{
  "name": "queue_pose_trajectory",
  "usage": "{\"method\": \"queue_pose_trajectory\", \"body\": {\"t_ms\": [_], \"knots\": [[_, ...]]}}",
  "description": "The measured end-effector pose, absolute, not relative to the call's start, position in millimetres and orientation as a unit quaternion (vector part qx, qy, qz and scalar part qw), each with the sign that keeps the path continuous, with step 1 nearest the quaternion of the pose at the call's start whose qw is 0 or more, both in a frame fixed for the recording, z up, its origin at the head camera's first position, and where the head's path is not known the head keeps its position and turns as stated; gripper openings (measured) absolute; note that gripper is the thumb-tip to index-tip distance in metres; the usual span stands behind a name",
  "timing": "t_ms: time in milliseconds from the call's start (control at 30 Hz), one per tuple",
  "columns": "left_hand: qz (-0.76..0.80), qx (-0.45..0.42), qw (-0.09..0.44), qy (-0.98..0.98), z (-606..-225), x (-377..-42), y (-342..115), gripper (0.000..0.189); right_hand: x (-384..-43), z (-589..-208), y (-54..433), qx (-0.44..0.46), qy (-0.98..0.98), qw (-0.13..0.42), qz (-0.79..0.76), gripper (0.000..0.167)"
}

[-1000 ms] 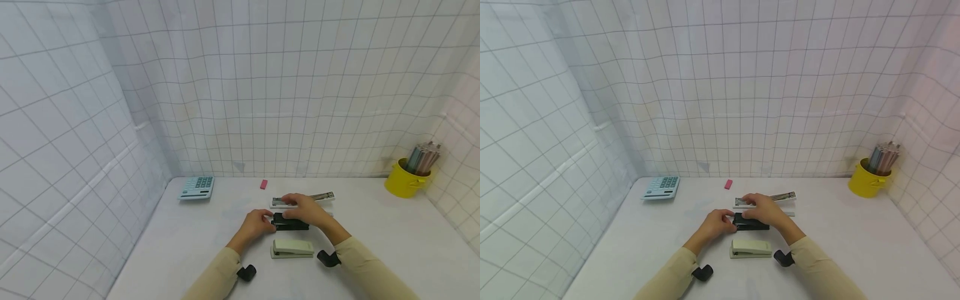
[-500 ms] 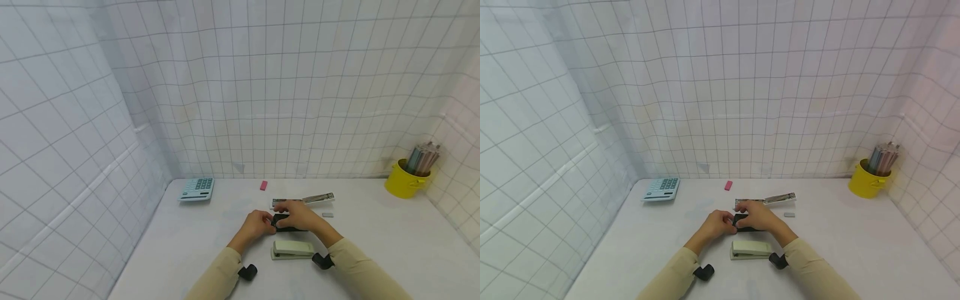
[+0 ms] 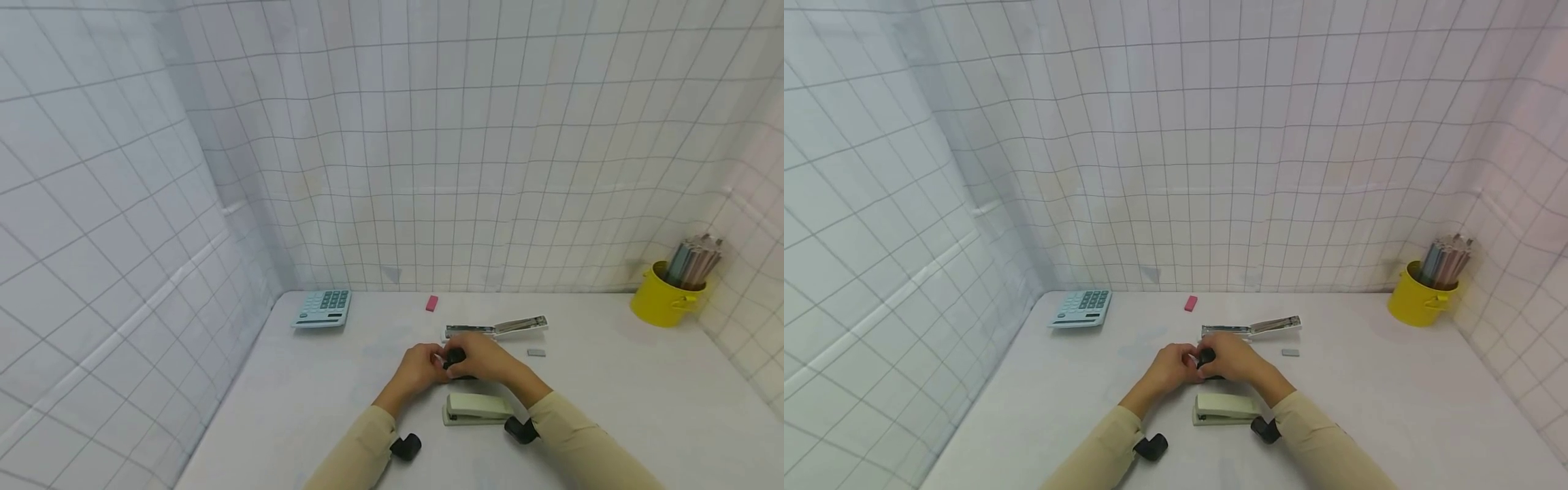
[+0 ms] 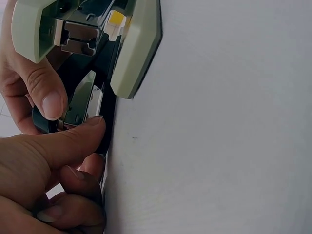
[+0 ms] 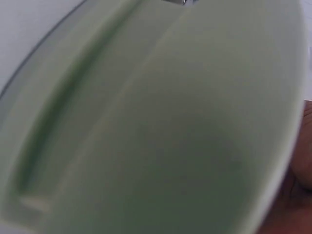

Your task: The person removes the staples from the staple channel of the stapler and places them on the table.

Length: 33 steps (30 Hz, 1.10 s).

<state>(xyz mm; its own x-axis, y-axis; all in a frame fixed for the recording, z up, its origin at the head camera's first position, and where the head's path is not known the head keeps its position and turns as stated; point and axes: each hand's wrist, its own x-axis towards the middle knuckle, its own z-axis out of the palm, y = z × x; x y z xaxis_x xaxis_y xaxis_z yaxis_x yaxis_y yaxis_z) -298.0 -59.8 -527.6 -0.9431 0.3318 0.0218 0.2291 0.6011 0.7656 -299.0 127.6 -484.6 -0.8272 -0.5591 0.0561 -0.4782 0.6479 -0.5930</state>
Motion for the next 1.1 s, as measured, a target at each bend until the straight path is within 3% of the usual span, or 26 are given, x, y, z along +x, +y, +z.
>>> {"method": "queue_pose_trajectory", "body": {"t_ms": [433,1100], "knots": [[0.392,0.176,0.022,0.903,-532,-296,-57,0.016,-298,-487,128,-0.286,0.908,0.05,-0.301,0.026],[0.395,0.14,0.04,0.907,-524,-289,-54,0.021,-281,-461,172,-0.25,0.891,0.016,-0.378,0.035]]}}
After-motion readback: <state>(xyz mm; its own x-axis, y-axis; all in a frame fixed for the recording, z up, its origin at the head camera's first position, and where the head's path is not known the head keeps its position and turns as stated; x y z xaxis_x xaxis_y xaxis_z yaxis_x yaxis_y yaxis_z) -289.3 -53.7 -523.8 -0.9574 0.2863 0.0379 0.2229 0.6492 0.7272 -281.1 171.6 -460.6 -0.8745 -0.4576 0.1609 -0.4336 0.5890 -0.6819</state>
